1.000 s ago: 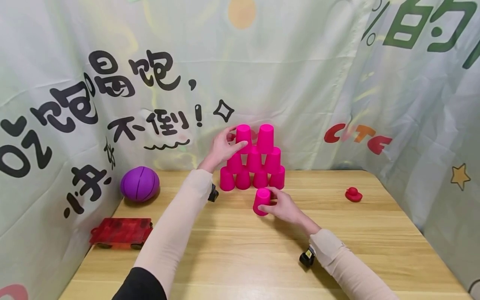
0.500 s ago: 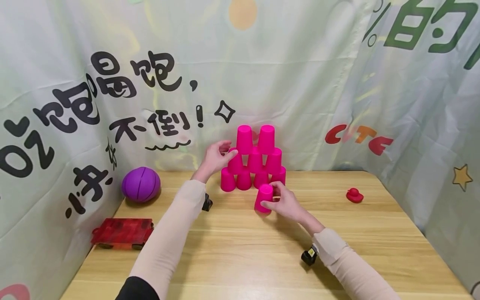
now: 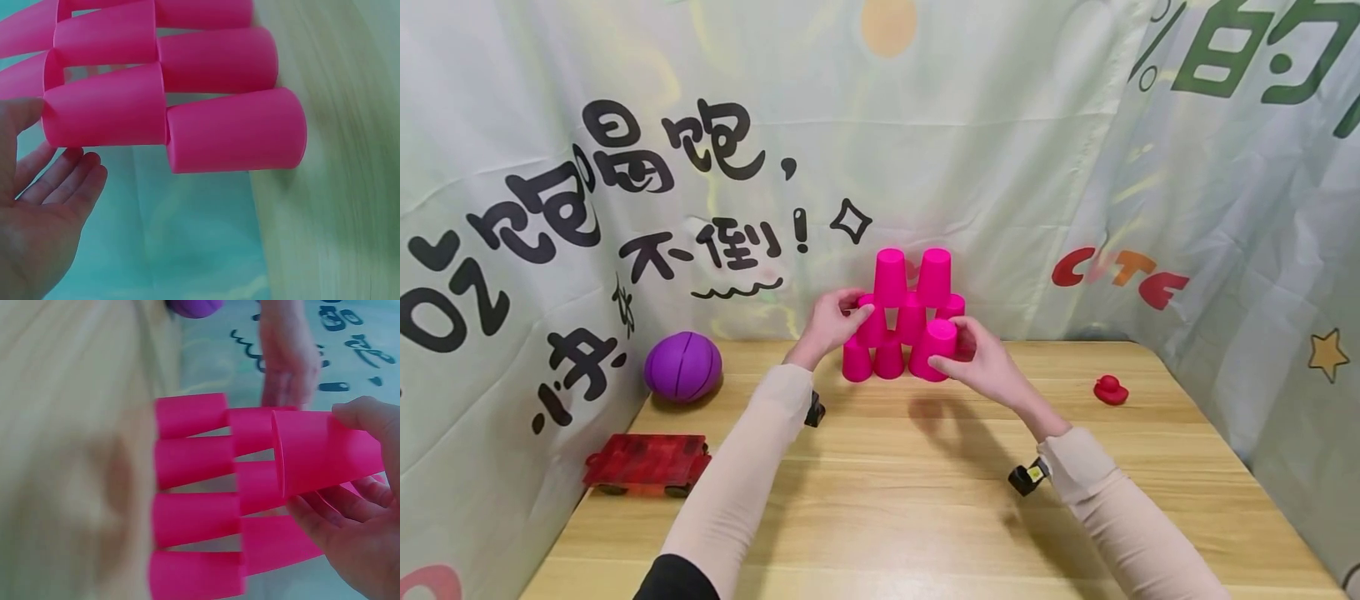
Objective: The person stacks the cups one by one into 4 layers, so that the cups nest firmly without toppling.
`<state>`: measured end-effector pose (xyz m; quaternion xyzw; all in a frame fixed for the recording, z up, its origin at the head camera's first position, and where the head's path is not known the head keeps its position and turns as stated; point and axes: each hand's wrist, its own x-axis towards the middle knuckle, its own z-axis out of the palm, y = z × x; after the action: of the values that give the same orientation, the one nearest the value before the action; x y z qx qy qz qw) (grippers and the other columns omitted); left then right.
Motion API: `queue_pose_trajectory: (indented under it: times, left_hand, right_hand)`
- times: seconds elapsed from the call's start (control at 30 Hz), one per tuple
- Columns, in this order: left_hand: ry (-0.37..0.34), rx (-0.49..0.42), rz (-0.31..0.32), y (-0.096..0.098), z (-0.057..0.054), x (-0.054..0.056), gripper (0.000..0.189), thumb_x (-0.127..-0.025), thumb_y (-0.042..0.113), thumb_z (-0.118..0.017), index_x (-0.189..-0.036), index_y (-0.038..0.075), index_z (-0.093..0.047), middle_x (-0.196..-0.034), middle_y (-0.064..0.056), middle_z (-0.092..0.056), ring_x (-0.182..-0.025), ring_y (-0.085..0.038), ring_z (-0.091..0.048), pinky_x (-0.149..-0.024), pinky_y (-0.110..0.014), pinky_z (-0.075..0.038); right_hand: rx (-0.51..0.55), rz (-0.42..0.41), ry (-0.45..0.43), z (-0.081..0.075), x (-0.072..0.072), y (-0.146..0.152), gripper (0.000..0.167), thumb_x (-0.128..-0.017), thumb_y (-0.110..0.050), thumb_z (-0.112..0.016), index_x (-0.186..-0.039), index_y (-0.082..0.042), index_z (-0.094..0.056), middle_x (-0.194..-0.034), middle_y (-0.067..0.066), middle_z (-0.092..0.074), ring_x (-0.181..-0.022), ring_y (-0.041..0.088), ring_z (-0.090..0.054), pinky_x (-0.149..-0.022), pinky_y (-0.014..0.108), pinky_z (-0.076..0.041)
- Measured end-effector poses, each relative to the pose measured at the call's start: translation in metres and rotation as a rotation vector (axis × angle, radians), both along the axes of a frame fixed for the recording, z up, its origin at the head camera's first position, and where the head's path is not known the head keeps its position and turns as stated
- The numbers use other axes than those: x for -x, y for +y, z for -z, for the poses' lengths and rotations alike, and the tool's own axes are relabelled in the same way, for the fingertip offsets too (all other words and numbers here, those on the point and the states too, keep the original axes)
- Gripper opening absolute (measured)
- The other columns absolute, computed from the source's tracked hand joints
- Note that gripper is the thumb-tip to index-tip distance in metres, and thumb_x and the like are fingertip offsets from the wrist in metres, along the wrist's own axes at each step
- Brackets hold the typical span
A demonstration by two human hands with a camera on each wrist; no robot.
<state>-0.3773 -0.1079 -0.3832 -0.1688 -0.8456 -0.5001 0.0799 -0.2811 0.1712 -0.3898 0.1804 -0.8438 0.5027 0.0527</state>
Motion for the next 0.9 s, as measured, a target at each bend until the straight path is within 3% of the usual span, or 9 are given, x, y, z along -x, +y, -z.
queue_pose_trajectory:
  times: [0.23,0.6,0.9]
  left_hand:
    - [0.019,0.017,-0.011,0.001,0.003,0.002,0.042,-0.100,0.022,-0.073,-0.137,0.002,-0.068,-0.126,-0.018,-0.075,-0.113,-0.034,-0.071,-0.103,-0.046,-0.058]
    - [0.004,0.005,-0.012,-0.001,0.002,0.002,0.042,-0.098,0.022,-0.075,-0.135,0.003,-0.069,-0.126,-0.018,-0.075,-0.113,-0.035,-0.072,-0.101,-0.045,-0.060]
    - [-0.014,0.013,-0.012,0.000,0.000,0.001,0.043,-0.099,0.023,-0.075,-0.136,0.003,-0.068,-0.128,-0.018,-0.075,-0.116,-0.034,-0.071,-0.102,-0.044,-0.059]
  right_hand:
    - [0.018,0.014,0.034,-0.039,0.008,-0.003,0.066,-0.092,-0.022,-0.083,-0.146,-0.007,-0.048,-0.132,0.015,-0.069,-0.115,0.033,-0.070,-0.101,0.051,-0.059]
    - [0.057,0.067,0.121,-0.100,0.028,-0.010,0.063,-0.095,-0.026,-0.079,-0.149,-0.012,-0.049,-0.134,0.014,-0.068,-0.118,0.031,-0.068,-0.103,0.047,-0.057]
    - [0.026,0.099,0.123,-0.126,0.051,-0.019,0.064,-0.095,-0.032,-0.077,-0.150,-0.015,-0.049,-0.134,0.011,-0.066,-0.118,0.029,-0.066,-0.102,0.047,-0.057]
